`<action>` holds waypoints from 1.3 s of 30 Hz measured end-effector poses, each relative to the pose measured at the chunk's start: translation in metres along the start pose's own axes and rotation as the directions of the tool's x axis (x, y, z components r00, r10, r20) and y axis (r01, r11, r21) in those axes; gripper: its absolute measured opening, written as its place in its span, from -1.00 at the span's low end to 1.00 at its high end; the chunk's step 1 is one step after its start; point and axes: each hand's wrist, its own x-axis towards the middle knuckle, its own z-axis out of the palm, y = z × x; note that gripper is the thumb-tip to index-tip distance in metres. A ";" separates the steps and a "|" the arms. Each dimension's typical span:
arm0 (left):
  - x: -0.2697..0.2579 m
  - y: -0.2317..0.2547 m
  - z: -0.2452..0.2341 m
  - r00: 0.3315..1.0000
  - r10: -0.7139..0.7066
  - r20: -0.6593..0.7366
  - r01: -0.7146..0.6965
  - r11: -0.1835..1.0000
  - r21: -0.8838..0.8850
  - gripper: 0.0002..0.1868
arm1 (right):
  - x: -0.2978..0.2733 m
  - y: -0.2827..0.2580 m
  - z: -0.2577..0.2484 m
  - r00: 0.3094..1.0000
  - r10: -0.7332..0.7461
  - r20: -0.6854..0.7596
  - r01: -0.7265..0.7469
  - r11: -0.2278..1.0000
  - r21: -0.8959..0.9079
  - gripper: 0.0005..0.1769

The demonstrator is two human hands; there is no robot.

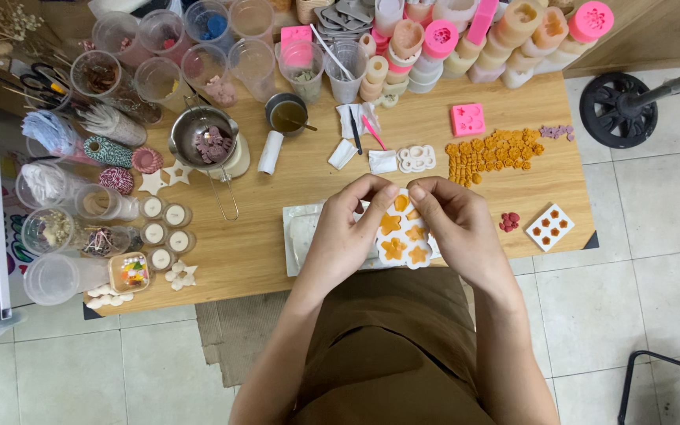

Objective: The person places small orange wax shapes into a white flower-shaped silicone mold by hand while standing at a workbench.

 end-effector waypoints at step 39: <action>0.011 -0.044 0.012 0.996 -0.053 -0.067 0.022 0.916 -0.401 -0.77 | 0.003 -0.013 0.006 0.962 -0.251 -0.107 0.232 0.959 -0.163 -0.67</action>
